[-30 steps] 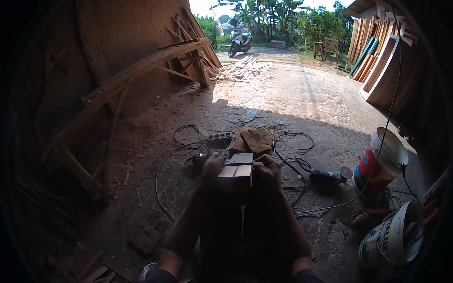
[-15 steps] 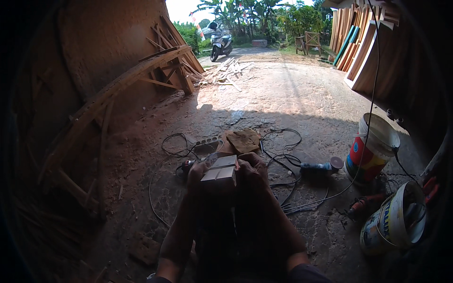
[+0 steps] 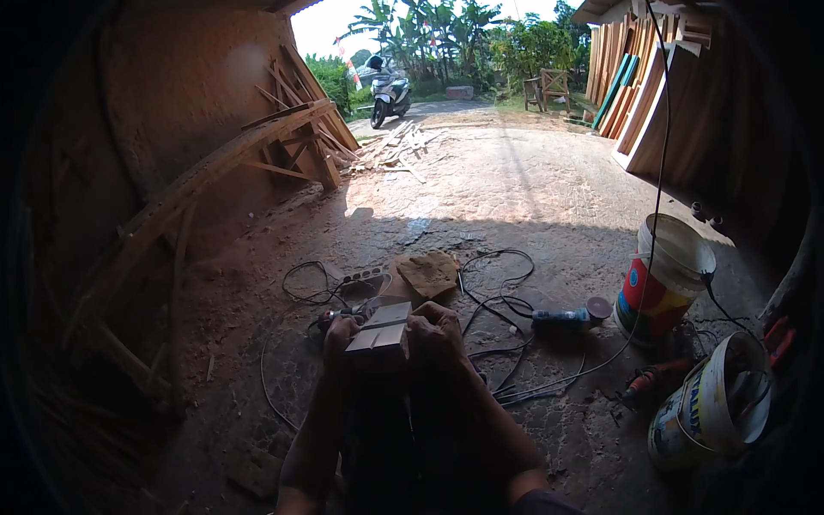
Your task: The person uses a T-handle hex key to tighten or adjust components on an electric hand planer, then fits a small metal blade or guide into the tool by hand.
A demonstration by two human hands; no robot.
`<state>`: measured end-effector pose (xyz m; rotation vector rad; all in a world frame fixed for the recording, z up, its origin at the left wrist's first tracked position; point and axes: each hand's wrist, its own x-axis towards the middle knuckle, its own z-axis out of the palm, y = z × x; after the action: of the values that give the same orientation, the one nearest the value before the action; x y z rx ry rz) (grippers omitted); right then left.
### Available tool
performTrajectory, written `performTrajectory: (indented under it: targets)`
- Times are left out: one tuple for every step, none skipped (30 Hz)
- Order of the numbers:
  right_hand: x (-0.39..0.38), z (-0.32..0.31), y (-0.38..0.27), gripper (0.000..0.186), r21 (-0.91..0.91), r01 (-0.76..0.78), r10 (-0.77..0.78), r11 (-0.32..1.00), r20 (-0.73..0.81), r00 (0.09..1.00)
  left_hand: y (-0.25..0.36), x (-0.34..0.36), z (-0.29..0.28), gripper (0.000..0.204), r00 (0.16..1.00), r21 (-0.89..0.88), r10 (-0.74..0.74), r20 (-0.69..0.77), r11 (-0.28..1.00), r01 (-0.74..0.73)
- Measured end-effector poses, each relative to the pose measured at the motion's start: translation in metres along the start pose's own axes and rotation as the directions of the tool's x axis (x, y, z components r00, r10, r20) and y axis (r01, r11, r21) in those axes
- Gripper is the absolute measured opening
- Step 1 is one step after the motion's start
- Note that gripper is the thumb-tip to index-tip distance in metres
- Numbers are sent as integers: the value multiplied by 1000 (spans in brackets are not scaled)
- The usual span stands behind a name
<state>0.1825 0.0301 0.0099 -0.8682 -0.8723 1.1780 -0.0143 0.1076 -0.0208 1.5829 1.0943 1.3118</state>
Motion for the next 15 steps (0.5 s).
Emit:
performTrajectory:
  targets:
    - [0,-1,0,15,43,-1,1,999,19,1000,0,0,0,21,1000,15,18,-1,1000,-18]
    - [1,-1,0,16,85,24,-28,996,44,999,-1,2,2,19,1000,3,18,-9,1000,-18]
    - [0,-3,-1,16,84,37,-40,996,43,998,-1,3,3,18,1000,-8,19,-16,1000,-19]
    - [-1,-1,-3,16,83,39,-43,996,51,998,-6,3,-2,14,988,173,149,29,973,-152]
    - [-3,0,-6,16,83,42,-47,996,60,997,-10,5,-4,14,981,200,186,45,961,-191]
    - [-5,0,-11,17,58,31,-35,998,61,998,-14,7,-6,13,973,225,223,62,946,-232]
    - [-4,-1,-8,16,48,44,-46,998,53,997,-14,6,-6,13,964,248,256,74,931,-267]
    - [-2,-2,-5,16,38,57,-59,998,46,997,-14,6,-6,12,947,316,307,99,892,-322]
    - [0,-3,-1,16,28,70,-71,997,40,997,-14,4,-7,10,926,381,356,127,845,-377]
    - [1,-3,-1,15,22,73,-74,997,48,996,-12,4,-8,9,902,441,403,156,788,-428]
    - [1,-4,0,14,17,75,-76,997,56,996,-16,5,-10,8,900,427,410,150,794,-433]
    - [2,-3,1,13,13,77,-78,997,65,995,-25,8,-13,7,897,414,417,144,798,-437]
    - [2,-3,2,12,22,75,-76,997,69,995,-27,9,-13,7,896,398,423,137,805,-441]
    - [2,-3,3,12,31,72,-74,997,74,995,-30,9,-14,7,917,368,385,108,841,-397]
    - [2,-2,4,11,41,68,-71,997,80,994,-32,8,-14,7,936,337,344,80,874,-350]
